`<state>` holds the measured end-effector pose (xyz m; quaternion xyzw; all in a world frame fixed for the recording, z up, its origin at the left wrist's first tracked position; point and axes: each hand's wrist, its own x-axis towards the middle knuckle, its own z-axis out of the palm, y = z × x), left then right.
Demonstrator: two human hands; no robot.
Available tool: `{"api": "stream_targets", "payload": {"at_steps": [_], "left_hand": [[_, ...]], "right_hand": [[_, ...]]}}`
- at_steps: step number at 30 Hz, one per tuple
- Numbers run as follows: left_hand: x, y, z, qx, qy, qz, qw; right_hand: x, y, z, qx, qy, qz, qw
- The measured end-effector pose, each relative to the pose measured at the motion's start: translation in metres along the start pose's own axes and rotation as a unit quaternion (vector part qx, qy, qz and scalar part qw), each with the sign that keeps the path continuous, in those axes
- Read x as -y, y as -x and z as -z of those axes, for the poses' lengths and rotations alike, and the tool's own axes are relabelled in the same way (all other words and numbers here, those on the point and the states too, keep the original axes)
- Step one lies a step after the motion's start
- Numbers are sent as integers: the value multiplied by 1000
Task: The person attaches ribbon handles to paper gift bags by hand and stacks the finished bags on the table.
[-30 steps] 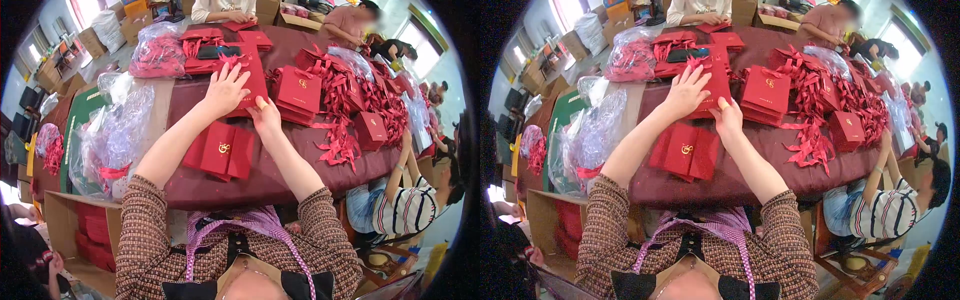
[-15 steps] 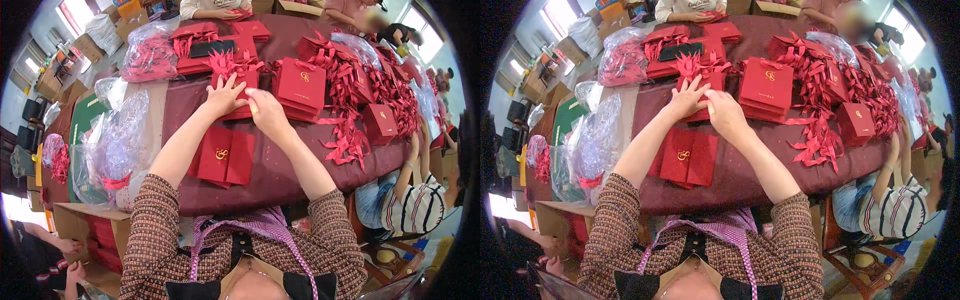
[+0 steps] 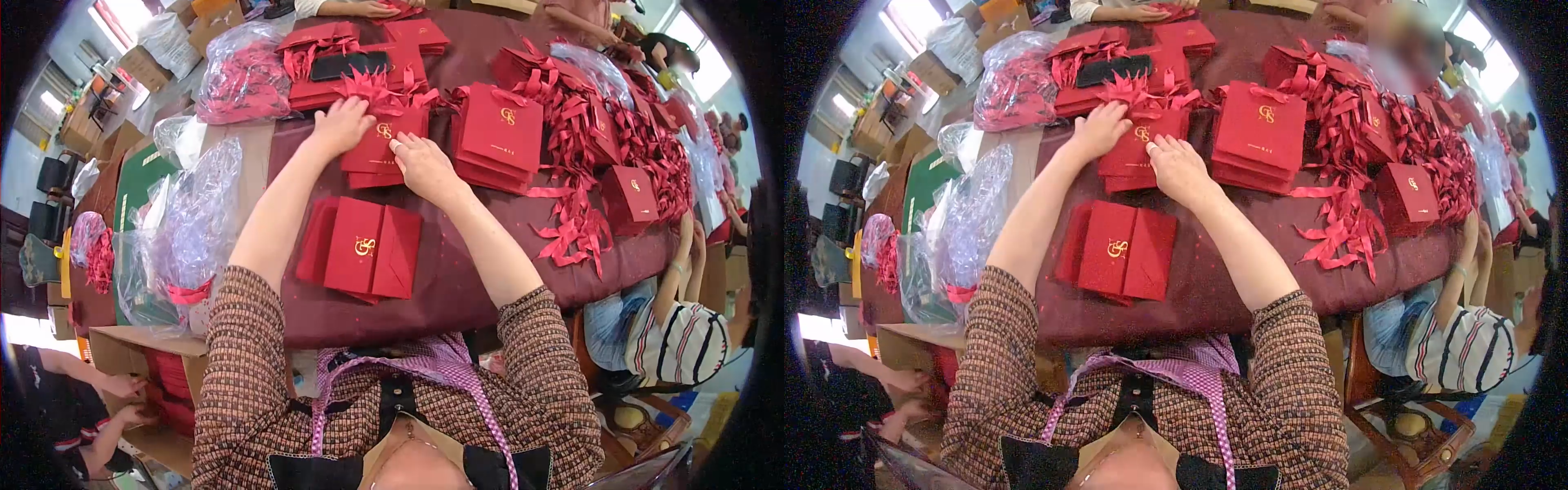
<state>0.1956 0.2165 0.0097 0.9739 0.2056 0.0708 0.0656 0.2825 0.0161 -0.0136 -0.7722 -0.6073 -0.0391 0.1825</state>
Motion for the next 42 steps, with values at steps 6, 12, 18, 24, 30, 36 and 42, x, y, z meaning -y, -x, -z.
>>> {"api": "stream_targets", "payload": {"at_steps": [6,12,18,24,30,36,42], "left_hand": [[-5,15,4,-159,30,-42,986],[-14,67,29,85,-42,-147,985],[-18,60,33,91,-47,-159,982],[-1,54,28,65,11,-190,980],[-5,66,17,17,-26,-215,976],[-33,104,62,-88,19,-183,979],[-47,174,87,-70,33,-103,992]], "right_hand": [[5,-1,8,-1,50,12,999],[-10,-8,-2,-11,14,43,999],[-9,-1,23,-83,-123,44,988],[-14,-4,18,-157,-96,78,980],[11,21,28,-221,39,66,972],[-12,124,89,-229,-62,-17,971],[-134,240,109,-225,190,-326,899]]}}
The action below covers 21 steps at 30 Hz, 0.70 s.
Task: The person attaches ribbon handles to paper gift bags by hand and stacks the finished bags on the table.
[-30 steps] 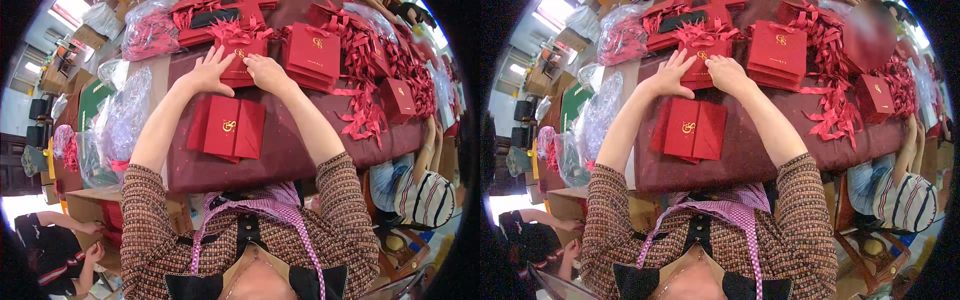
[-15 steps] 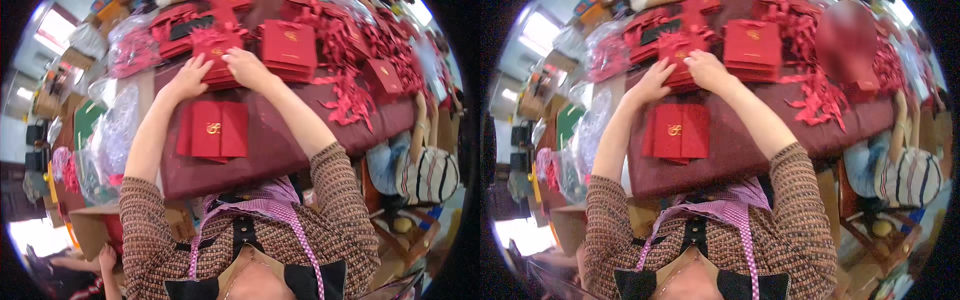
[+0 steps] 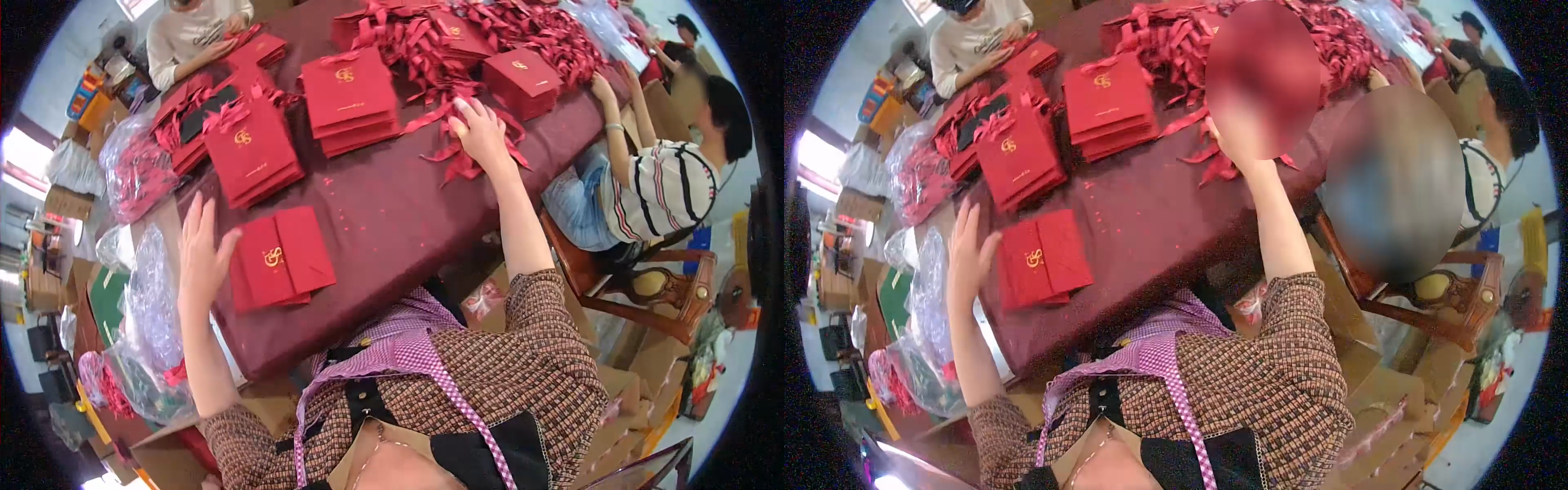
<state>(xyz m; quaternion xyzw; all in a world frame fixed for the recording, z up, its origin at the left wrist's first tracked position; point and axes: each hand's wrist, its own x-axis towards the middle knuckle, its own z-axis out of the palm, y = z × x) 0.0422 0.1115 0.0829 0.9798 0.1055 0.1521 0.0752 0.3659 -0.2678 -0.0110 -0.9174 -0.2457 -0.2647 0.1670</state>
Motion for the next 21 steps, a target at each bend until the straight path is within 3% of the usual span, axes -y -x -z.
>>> {"api": "stream_targets", "payload": {"at_steps": [2,5,8,13,15,18,21], "left_hand": [[-6,21,-2,9,2,27,1000],[-12,45,-11,19,27,68,997],[-30,60,-17,15,38,115,993],[-45,75,-37,-55,-21,97,994],[-60,76,-37,-40,-28,120,992],[-71,79,-40,-58,-30,115,991],[-73,80,-47,-65,-19,125,990]], "right_hand": [[-12,16,3,157,-5,-97,983],[10,55,0,96,52,9,994],[46,77,9,59,37,14,997],[92,83,17,91,-123,10,988],[92,72,26,81,-179,23,980],[80,60,51,-12,-147,72,986],[67,67,77,105,-287,108,946]]}}
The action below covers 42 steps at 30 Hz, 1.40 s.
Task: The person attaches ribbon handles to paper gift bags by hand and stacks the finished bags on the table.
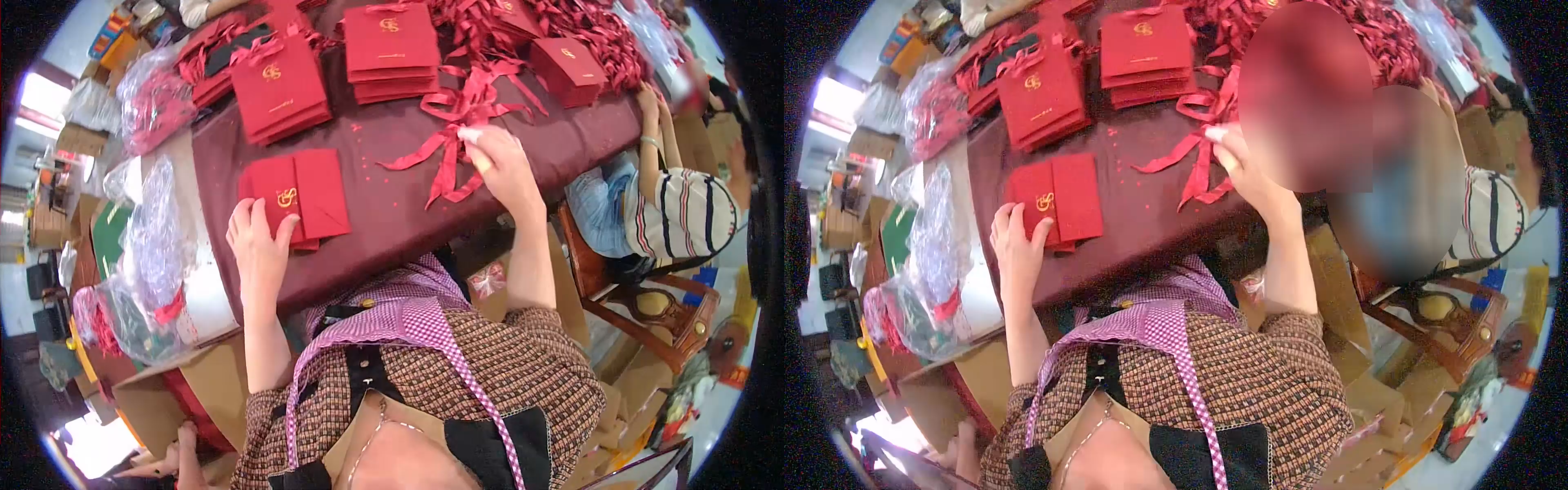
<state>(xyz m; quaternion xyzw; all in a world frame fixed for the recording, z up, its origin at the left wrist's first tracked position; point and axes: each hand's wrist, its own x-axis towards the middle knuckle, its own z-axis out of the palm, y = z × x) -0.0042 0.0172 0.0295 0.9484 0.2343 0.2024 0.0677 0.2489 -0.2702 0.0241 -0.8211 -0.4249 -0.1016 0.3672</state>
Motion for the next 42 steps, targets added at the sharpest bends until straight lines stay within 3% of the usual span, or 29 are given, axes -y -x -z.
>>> {"api": "stream_targets", "payload": {"at_steps": [3,5,12,14,17,22,27,30,32,33,34,36,38,39,40,42], "left_hand": [[3,-2,-5,-15,12,11,1000],[2,-4,-5,-28,30,22,999],[10,-8,-8,-96,84,39,991],[13,-10,-9,-113,69,32,991],[17,-11,-10,-112,68,56,990],[21,-26,-25,-78,51,78,993],[24,-33,-35,-33,59,98,993],[22,-34,-38,-76,70,90,991],[22,-34,-39,-95,100,92,986],[21,-35,-37,-95,100,91,986],[20,-36,-35,-86,131,112,981],[15,-38,-27,-78,162,131,975],[6,-40,-17,-49,286,197,937],[5,-39,-17,-48,285,196,937],[4,-38,-16,-58,298,184,935],[0,-35,-15,-68,311,171,932]], "right_hand": [[15,18,11,162,-47,1,986],[26,31,11,199,-72,-18,977],[17,14,-38,58,151,6,987],[27,0,-36,73,129,-1,989],[45,-16,-44,-15,59,53,997],[29,-21,-86,34,113,104,988],[30,-26,-97,77,99,82,989],[32,-29,-102,30,63,103,992],[41,-31,-103,10,-100,12,995],[48,-32,-104,51,-256,-99,960],[57,-35,-103,50,-257,-100,960],[74,-40,-101,79,-430,-113,892],[83,-43,-103,144,-406,-116,895],[89,-44,-104,181,-388,-122,895],[87,-42,-122,144,-374,-57,914],[94,-45,-130,110,-353,-21,929]]}}
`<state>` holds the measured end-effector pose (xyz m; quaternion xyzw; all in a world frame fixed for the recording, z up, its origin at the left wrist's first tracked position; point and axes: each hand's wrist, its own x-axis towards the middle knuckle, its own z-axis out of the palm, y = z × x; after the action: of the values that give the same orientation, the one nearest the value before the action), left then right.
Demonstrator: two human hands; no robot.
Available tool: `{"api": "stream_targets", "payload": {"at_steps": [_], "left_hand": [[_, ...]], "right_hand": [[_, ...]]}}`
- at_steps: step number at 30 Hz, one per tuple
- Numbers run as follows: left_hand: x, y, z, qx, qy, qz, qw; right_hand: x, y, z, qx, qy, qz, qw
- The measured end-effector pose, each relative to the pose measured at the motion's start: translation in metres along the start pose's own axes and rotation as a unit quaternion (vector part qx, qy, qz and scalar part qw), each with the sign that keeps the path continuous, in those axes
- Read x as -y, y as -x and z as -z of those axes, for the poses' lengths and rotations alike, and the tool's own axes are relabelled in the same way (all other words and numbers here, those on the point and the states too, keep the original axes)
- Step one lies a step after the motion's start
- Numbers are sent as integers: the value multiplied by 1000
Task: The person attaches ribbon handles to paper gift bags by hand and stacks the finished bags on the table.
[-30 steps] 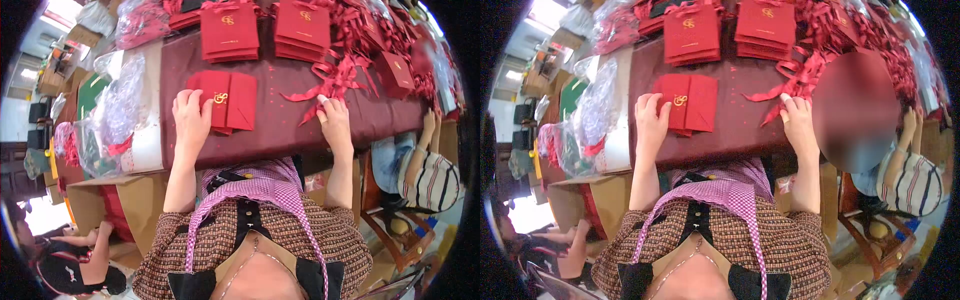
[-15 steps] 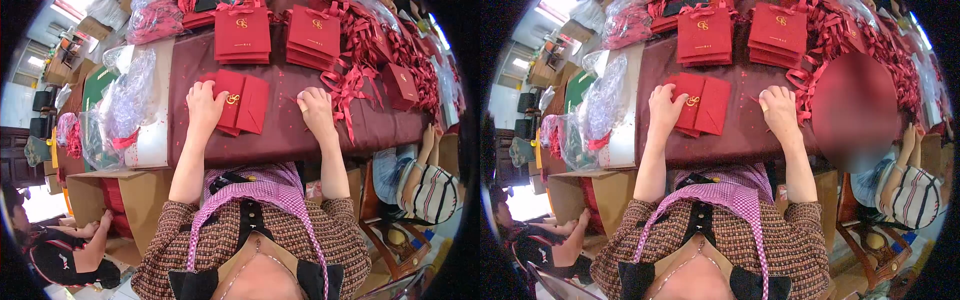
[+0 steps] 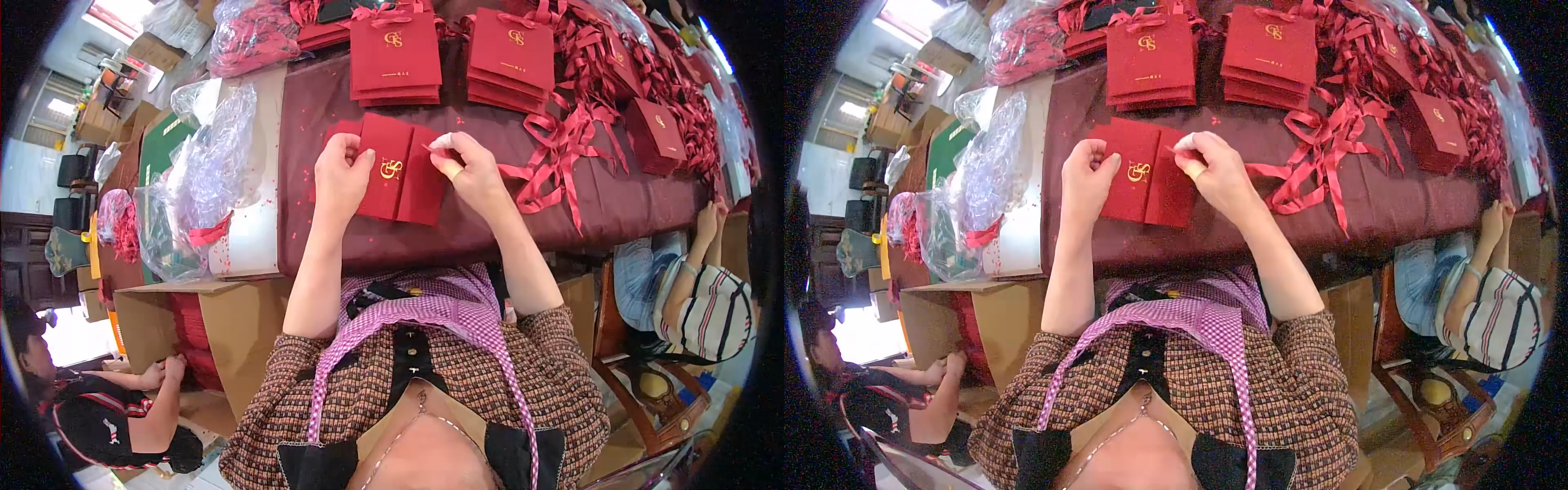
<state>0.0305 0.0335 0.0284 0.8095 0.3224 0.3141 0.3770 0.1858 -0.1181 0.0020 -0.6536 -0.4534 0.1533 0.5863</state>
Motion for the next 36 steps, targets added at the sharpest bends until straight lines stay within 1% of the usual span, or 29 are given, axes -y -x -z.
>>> {"api": "stream_targets", "payload": {"at_steps": [1,2,3,5,6,8,12,13,15,16,18,21,23,24,25,26,27,29,31,33,34,36], "left_hand": [[-2,2,0,5,29,13,999],[-4,3,0,9,59,26,998],[-4,4,-1,8,59,26,998],[-5,6,-2,9,63,30,998],[-6,7,-3,10,63,30,997],[-9,9,-3,16,99,27,995],[-13,12,-3,16,79,15,997],[-12,13,-3,18,82,19,996],[-13,14,-4,20,87,22,996],[-15,15,-4,30,93,24,995],[-23,18,-4,40,100,26,994],[-30,20,-3,34,120,6,992],[-27,21,-1,57,86,-104,989],[-27,21,-1,57,86,-104,989],[-27,21,-1,55,66,-136,987],[-27,21,-1,54,45,-168,983],[-27,21,0,54,45,-169,983],[-26,22,1,67,41,-128,989],[-30,22,4,62,36,-112,991],[-31,22,5,57,31,-95,993],[-30,23,4,56,34,-109,992],[-28,24,2,58,38,-124,990]], "right_hand": [[1,-1,-4,-20,29,43,998],[5,-2,-7,-19,20,34,999],[11,-4,-8,-19,20,34,999],[23,-5,-11,26,-54,-19,998],[27,-5,-17,27,-91,-3,996],[30,-6,-22,59,-112,-29,992],[29,-7,-24,92,-38,-49,994],[34,-6,-23,93,-38,-50,994],[46,-6,-18,134,99,-68,984],[47,-6,-18,134,100,-68,984],[49,-6,-18,156,236,23,959],[56,-11,-16,164,276,21,947],[56,-11,-15,162,283,37,945],[56,-11,-14,160,289,53,942],[55,-12,-14,159,289,53,943],[54,-14,-14,175,295,45,938],[54,-14,-14,192,301,37,933],[53,-14,-10,188,284,40,939],[53,-15,-6,184,268,43,945],[55,-14,-2,162,92,9,982],[53,-14,-3,162,92,7,982],[48,-14,-7,138,42,16,989]]}}
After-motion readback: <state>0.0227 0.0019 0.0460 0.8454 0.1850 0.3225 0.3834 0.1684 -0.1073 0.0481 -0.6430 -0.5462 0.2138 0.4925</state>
